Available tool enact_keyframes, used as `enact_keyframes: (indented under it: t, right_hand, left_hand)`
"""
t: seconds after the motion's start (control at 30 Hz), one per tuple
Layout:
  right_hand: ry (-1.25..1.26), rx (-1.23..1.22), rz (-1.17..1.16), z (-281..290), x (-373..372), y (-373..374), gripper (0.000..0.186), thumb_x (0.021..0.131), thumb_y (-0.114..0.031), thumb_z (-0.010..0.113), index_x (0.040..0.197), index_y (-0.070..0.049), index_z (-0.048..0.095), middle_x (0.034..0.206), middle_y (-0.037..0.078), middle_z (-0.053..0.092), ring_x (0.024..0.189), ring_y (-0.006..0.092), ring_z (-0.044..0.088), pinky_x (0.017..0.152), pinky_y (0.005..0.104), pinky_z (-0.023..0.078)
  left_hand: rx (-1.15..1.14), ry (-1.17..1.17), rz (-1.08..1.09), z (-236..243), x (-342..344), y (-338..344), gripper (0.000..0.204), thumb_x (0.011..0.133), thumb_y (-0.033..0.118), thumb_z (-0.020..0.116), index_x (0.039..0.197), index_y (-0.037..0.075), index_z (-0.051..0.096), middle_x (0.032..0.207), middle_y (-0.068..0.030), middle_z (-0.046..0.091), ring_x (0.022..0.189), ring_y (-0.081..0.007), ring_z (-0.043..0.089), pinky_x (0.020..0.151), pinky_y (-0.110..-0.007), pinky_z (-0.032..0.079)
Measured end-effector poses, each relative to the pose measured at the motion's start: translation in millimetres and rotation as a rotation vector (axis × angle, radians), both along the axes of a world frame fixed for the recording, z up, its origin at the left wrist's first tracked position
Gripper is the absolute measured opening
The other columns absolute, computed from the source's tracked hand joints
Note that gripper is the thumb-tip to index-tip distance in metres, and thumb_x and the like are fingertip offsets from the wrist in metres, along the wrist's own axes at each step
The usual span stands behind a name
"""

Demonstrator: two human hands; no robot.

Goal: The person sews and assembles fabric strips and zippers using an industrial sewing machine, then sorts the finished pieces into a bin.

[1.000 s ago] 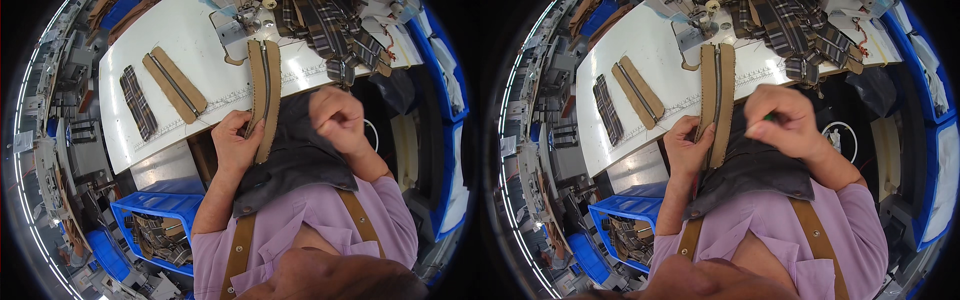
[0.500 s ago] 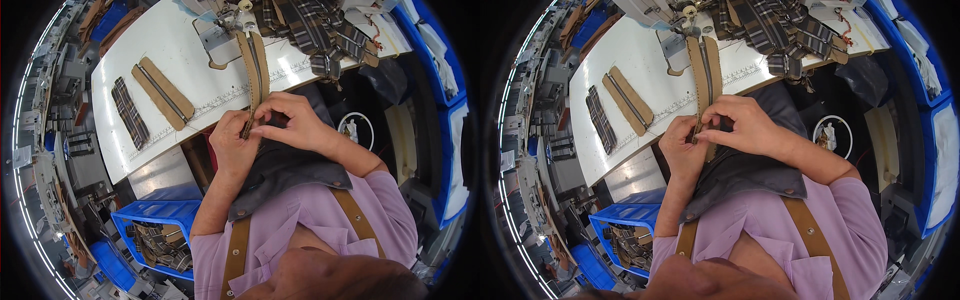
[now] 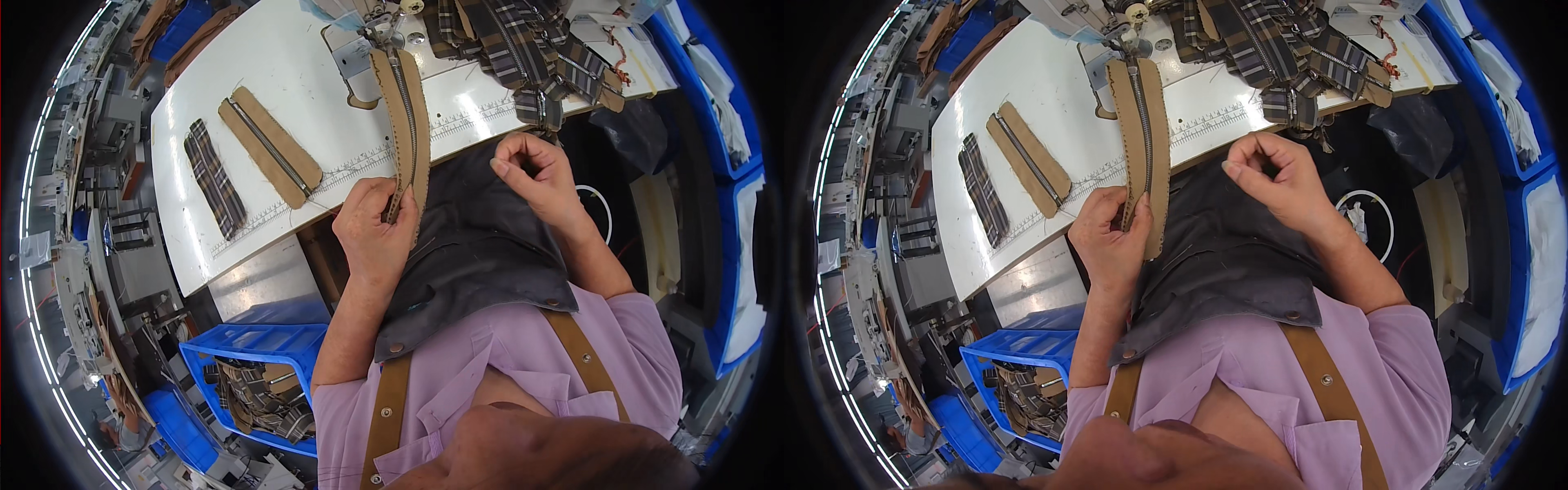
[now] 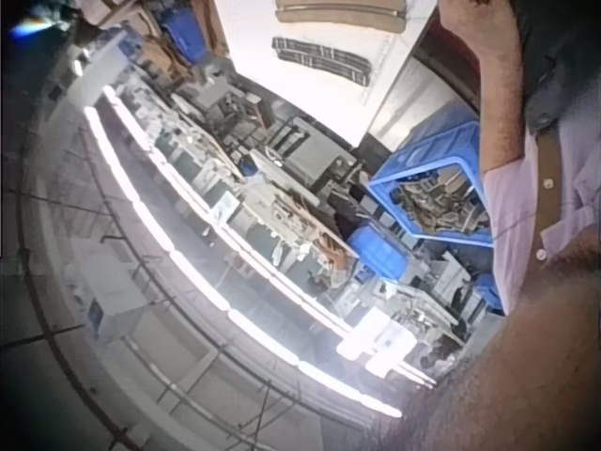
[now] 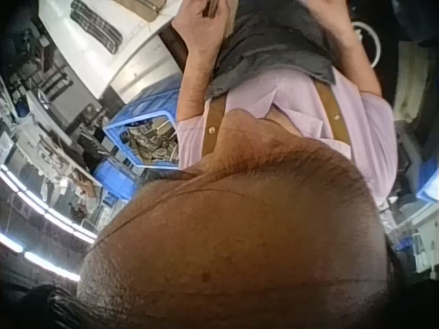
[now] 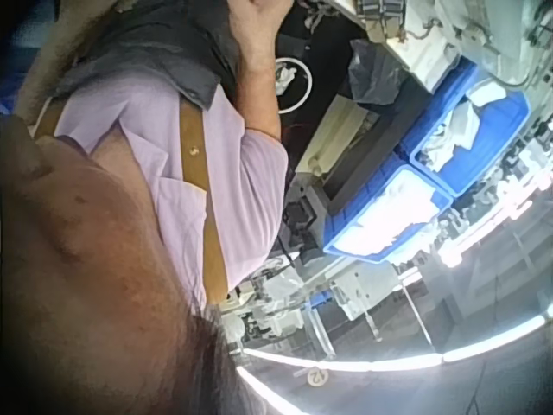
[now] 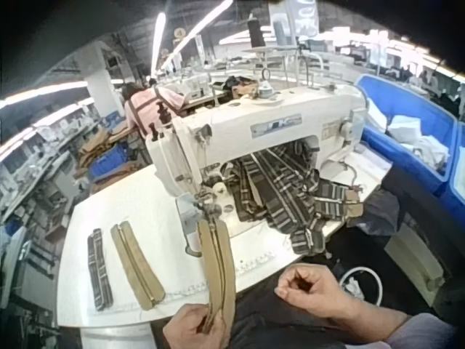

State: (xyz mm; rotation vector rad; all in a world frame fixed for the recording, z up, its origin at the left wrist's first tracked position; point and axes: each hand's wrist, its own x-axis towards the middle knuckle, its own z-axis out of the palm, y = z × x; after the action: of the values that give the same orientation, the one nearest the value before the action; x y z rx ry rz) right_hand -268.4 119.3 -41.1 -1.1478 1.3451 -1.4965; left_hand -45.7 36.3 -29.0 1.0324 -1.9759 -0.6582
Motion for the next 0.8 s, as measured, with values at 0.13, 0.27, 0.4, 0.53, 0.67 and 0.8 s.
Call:
enact_keyframes:
  t: [0.13,0.27,0.4,0.53,0.67,0.8]
  right_hand:
    - [0.178,-0.009,0.105,11,15,-4,0.014,0.085,-0.013,0.075,0.093,-0.002,0.07,0.078,-0.003,0.06,0.066,0.0034,0.046,0.061,0.0195,0.039]
    - [0.116,0.027,0.178,18,42,-22,0.017,0.082,-0.015,0.078,0.092,-0.003,0.071,0.074,-0.003,0.058,0.061,0.0042,0.044,0.056,0.0212,0.038]
    - [0.065,0.083,0.177,13,51,-27,0.012,0.083,-0.01,0.075,0.09,-0.002,0.07,0.075,-0.004,0.058,0.061,0.0019,0.042,0.055,0.0196,0.036]
    - [-0.061,0.148,0.193,6,47,-28,0.009,0.083,-0.01,0.072,0.086,-0.002,0.069,0.073,-0.006,0.059,0.061,0.0008,0.042,0.055,0.0197,0.037]
    - [-0.134,0.139,0.217,1,40,-26,0.008,0.084,-0.009,0.071,0.085,-0.002,0.069,0.073,-0.007,0.058,0.061,0.0,0.041,0.056,0.0189,0.037]
    - [-0.119,0.132,0.178,-3,36,-24,0.008,0.085,-0.009,0.07,0.086,-0.001,0.069,0.073,-0.007,0.058,0.061,0.0,0.041,0.056,0.0187,0.036]
  left_hand:
    - [-0.078,-0.01,-0.043,-1,-9,3,0.015,0.077,0.001,0.077,0.089,-0.003,0.069,0.082,-0.0094,0.066,0.066,-0.0159,0.063,0.06,-0.027,0.049]
    - [-0.128,-0.041,-0.091,5,-16,7,0.023,0.072,-0.001,0.077,0.093,-0.002,0.068,0.088,-0.0122,0.067,0.073,-0.0239,0.067,0.064,-0.031,0.053]
    - [-0.172,-0.062,-0.087,2,-16,6,0.027,0.07,-0.002,0.077,0.095,-0.003,0.068,0.091,-0.0124,0.067,0.078,-0.025,0.068,0.066,-0.031,0.054]
    - [-0.175,-0.064,-0.076,2,-17,4,0.024,0.071,-0.002,0.077,0.093,-0.003,0.068,0.09,-0.0126,0.067,0.075,-0.0246,0.068,0.065,-0.031,0.053]
    - [-0.16,-0.044,-0.043,0,-18,-1,0.018,0.075,-0.001,0.077,0.091,-0.003,0.069,0.086,-0.0128,0.067,0.07,-0.023,0.067,0.062,-0.03,0.053]
    - [-0.139,-0.05,-0.048,-2,-16,-2,0.016,0.076,0.0,0.077,0.09,-0.003,0.069,0.085,-0.0127,0.067,0.068,-0.0221,0.067,0.062,-0.03,0.053]
